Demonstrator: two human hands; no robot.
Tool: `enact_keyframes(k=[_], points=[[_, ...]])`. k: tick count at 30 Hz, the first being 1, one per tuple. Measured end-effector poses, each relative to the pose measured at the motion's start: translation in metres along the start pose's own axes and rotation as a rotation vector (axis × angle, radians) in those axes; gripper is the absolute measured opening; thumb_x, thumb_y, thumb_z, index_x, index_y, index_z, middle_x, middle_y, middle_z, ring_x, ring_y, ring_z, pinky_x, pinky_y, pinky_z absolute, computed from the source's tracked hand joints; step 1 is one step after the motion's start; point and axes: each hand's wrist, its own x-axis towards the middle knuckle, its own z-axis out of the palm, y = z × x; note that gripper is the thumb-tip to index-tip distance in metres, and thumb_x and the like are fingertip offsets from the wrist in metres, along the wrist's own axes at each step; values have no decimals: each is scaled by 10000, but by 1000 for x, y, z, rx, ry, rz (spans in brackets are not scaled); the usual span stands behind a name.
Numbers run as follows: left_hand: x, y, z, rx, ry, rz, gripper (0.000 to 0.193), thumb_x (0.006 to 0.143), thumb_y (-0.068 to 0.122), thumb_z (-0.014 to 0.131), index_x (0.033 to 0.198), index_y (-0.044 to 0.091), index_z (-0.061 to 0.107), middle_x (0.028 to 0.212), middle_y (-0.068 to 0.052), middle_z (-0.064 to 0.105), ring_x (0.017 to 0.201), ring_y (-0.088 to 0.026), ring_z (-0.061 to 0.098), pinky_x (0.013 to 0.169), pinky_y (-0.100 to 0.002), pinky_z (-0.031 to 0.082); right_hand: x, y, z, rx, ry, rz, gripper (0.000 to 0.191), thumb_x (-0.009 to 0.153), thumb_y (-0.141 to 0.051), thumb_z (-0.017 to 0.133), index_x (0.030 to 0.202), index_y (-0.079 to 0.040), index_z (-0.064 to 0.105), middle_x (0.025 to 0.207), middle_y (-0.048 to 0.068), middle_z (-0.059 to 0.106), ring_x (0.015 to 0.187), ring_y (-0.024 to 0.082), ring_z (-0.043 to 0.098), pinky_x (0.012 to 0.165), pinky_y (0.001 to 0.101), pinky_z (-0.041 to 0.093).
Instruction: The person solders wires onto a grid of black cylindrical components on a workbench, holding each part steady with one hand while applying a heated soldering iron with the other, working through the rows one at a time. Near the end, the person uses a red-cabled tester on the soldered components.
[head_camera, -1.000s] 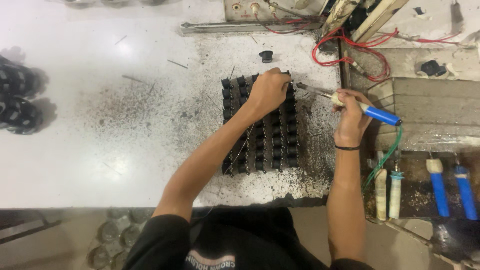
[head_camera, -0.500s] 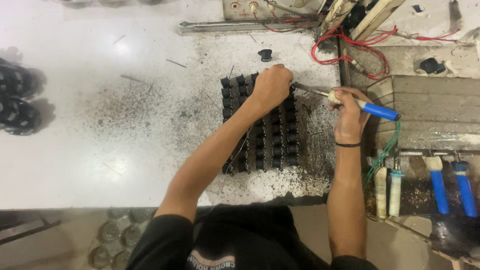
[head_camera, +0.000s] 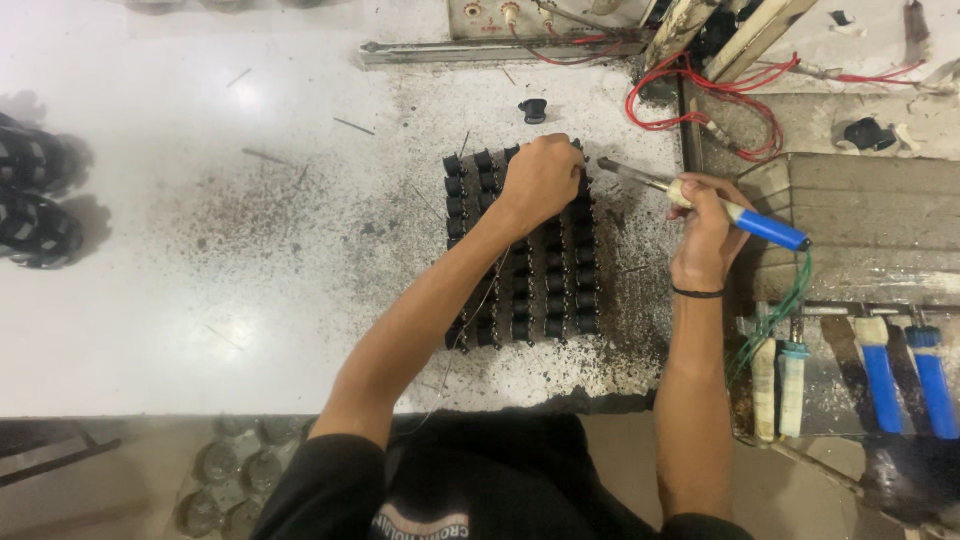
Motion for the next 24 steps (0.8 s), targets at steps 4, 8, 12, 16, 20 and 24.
enact_keyframes(k=[4,8,12,16,20,24], points=[[-2,2,-3,-45,33,-18,141,762,100,663,813,91,795,901,-149,727,788,-425,701,735,-513,576,1,-1,1,2,-16,45,117,890,-62,679,946,31,723,930,114,716,807,182,648,651,312,520],[-2,0,-2,-28,8,-17,126,775,97,659,819,74,775,902,-144,727,784,-425,698,730,-512,575,1,-1,1,-5,-45,46,121,897,-49,669,958,36,730,932,121,713,816,185,653,660,314,527],[6,1,1,9,-10,35,95,782,90,654,814,34,724,872,-183,699,789,-433,692,711,-526,573,3,-3,-2,-28,-121,48,149,896,-37,656,987,50,735,937,135,714,826,197,660,692,315,529],[7,6,-8,16,38,31,121,789,104,666,832,-9,661,884,-220,670,752,-464,675,690,-546,571,-2,-13,-12,63,-41,-12,127,905,-26,665,974,63,724,962,150,721,818,206,656,683,327,529],[-12,13,-19,-17,33,40,140,786,103,677,861,-11,648,912,-230,645,740,-469,671,670,-543,571,-22,-16,-24,21,28,7,136,911,-31,657,980,59,731,942,141,719,783,201,661,669,316,537],[-31,19,-16,-28,9,36,75,848,83,664,878,52,726,952,-191,663,759,-446,681,678,-542,566,-32,-5,-23,16,-2,16,145,933,-26,672,1019,70,740,937,146,712,782,194,650,697,306,532]])
